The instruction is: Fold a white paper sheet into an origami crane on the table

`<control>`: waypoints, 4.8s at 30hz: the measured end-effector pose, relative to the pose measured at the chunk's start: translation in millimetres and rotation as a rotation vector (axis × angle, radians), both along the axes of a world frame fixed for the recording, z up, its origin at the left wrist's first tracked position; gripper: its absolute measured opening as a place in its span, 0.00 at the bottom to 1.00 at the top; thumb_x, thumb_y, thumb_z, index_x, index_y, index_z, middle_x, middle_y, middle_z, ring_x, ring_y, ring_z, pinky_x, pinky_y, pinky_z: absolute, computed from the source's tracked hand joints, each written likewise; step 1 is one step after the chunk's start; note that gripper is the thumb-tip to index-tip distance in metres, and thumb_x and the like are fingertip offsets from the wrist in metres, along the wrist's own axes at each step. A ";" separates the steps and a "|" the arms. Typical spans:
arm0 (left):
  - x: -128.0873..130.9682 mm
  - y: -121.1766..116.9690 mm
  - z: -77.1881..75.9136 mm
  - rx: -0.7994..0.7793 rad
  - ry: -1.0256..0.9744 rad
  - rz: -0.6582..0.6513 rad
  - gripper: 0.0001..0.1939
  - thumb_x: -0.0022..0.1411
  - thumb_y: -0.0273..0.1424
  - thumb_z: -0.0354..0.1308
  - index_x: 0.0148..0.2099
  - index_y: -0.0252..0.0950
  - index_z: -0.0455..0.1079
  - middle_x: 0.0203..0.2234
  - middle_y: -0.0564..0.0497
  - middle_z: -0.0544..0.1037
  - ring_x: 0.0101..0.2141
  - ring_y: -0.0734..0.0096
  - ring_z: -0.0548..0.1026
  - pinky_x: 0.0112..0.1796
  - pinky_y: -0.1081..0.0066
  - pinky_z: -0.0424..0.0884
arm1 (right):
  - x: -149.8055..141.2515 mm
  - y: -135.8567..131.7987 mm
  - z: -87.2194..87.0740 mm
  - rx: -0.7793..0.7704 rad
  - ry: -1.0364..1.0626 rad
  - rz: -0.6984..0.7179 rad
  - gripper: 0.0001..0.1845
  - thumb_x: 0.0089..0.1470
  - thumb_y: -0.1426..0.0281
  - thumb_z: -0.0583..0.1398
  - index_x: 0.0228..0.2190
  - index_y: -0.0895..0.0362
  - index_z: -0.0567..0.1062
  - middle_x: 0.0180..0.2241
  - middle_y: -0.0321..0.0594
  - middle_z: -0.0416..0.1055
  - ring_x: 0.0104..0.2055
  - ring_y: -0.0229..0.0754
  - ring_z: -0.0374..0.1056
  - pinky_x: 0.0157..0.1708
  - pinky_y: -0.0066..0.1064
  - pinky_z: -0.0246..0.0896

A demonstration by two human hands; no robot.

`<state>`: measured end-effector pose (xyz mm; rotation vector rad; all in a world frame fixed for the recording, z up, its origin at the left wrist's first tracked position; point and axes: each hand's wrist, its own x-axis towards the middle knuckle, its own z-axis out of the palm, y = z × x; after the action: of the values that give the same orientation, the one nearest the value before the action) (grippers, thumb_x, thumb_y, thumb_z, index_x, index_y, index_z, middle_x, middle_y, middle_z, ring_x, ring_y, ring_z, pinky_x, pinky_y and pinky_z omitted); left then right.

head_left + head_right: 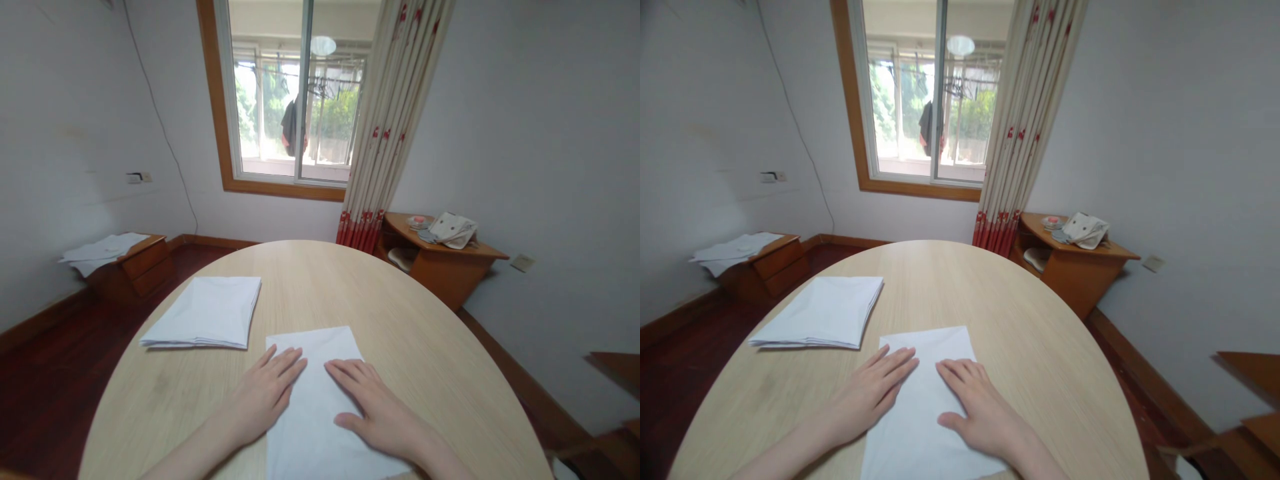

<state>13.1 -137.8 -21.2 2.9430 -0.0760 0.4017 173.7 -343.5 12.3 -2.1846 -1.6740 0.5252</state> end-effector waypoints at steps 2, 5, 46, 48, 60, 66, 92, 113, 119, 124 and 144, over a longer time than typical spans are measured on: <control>-0.2 -1.2 -1.1 -0.007 0.012 -0.005 0.30 0.61 0.18 0.45 0.65 0.40 0.55 0.61 0.47 0.63 0.60 0.64 0.62 0.60 0.54 0.55 | 0.7 0.0 -0.6 -0.018 0.012 -0.005 0.38 0.54 0.61 0.61 0.63 0.52 0.56 0.63 0.43 0.55 0.63 0.51 0.48 0.63 0.45 0.42; -1.0 -2.3 2.5 -0.007 0.030 0.001 0.30 0.60 0.18 0.47 0.63 0.39 0.58 0.60 0.47 0.65 0.58 0.61 0.65 0.59 0.54 0.57 | 2.0 1.2 -2.0 -0.040 0.003 -0.022 0.37 0.55 0.60 0.61 0.63 0.53 0.56 0.64 0.42 0.54 0.64 0.50 0.47 0.63 0.44 0.41; 2.6 9.8 8.0 -0.299 -0.175 -0.046 0.09 0.64 0.27 0.56 0.46 0.40 0.72 0.47 0.47 0.75 0.46 0.61 0.73 0.46 0.61 0.70 | 36.7 0.7 -24.5 -0.010 -0.216 -0.259 0.41 0.59 0.56 0.52 0.65 0.59 0.44 0.67 0.48 0.38 0.69 0.49 0.34 0.65 0.52 0.30; 2.1 12.9 10.2 -0.370 -0.178 0.016 0.06 0.61 0.28 0.60 0.42 0.39 0.71 0.49 0.46 0.73 0.49 0.60 0.72 0.48 0.60 0.69 | 40.0 -1.9 -23.4 -0.018 -0.159 -0.243 0.44 0.58 0.55 0.53 0.66 0.62 0.42 0.68 0.51 0.34 0.69 0.48 0.30 0.65 0.50 0.28; 5.8 32.6 -7.1 -0.570 -0.047 0.122 0.37 0.49 0.31 0.71 0.58 0.39 0.57 0.63 0.36 0.57 0.61 0.49 0.57 0.58 0.48 0.55 | 59.5 -13.0 -27.1 0.028 -0.002 -0.259 0.59 0.44 0.52 0.65 0.66 0.60 0.41 0.67 0.56 0.39 0.68 0.57 0.35 0.64 0.52 0.33; 4.3 27.0 4.7 -0.455 0.025 0.160 0.41 0.44 0.33 0.72 0.58 0.37 0.59 0.63 0.34 0.57 0.63 0.46 0.52 0.61 0.42 0.40 | 57.6 -12.9 -26.4 0.035 0.013 -0.264 0.63 0.40 0.53 0.67 0.66 0.62 0.42 0.67 0.57 0.41 0.68 0.56 0.37 0.64 0.50 0.35; 2.3 21.6 -2.5 -0.504 -0.101 0.071 0.42 0.53 0.25 0.66 0.65 0.49 0.51 0.61 0.44 0.51 0.59 0.51 0.59 0.58 0.50 0.58 | 49.0 -11.1 -22.1 0.133 0.112 -0.300 0.63 0.43 0.68 0.66 0.65 0.53 0.27 0.68 0.51 0.30 0.69 0.51 0.27 0.65 0.50 0.31; 5.4 12.3 5.8 -0.348 -0.418 0.111 0.43 0.60 0.17 0.48 0.69 0.52 0.34 0.62 0.42 0.43 0.54 0.56 0.64 0.51 0.56 0.67 | 54.6 -6.8 -33.6 0.582 -0.059 -0.283 0.46 0.55 0.76 0.55 0.65 0.44 0.35 0.59 0.47 0.47 0.59 0.52 0.55 0.56 0.50 0.59; 4.8 12.8 6.5 -0.462 -0.510 0.130 0.42 0.63 0.22 0.47 0.69 0.50 0.28 0.55 0.43 0.59 0.42 0.66 0.70 0.46 0.59 0.70 | 54.0 -8.0 -29.3 0.699 -0.169 -0.270 0.40 0.59 0.73 0.52 0.65 0.43 0.38 0.57 0.48 0.54 0.55 0.51 0.59 0.54 0.52 0.61; 0.7 13.1 8.0 -0.561 -0.442 0.061 0.42 0.64 0.27 0.50 0.69 0.49 0.26 0.48 0.47 0.68 0.37 0.70 0.72 0.44 0.63 0.70 | 49.4 -10.9 -22.5 0.707 -0.192 -0.224 0.36 0.61 0.70 0.54 0.65 0.45 0.45 0.56 0.47 0.57 0.57 0.50 0.59 0.54 0.48 0.62; -8.9 7.7 29.1 -0.871 -0.301 -0.202 0.39 0.64 0.60 0.33 0.54 0.38 0.70 0.36 0.45 0.79 0.39 0.57 0.75 0.45 0.62 0.64 | 31.4 -19.8 0.0 0.900 -0.155 -0.027 0.20 0.65 0.61 0.48 0.40 0.55 0.77 0.43 0.48 0.71 0.38 0.44 0.71 0.36 0.36 0.70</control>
<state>4.2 -130.1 7.9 1.9873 -0.1803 0.6428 205.1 -363.3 12.3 -1.5809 -1.5159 -0.3717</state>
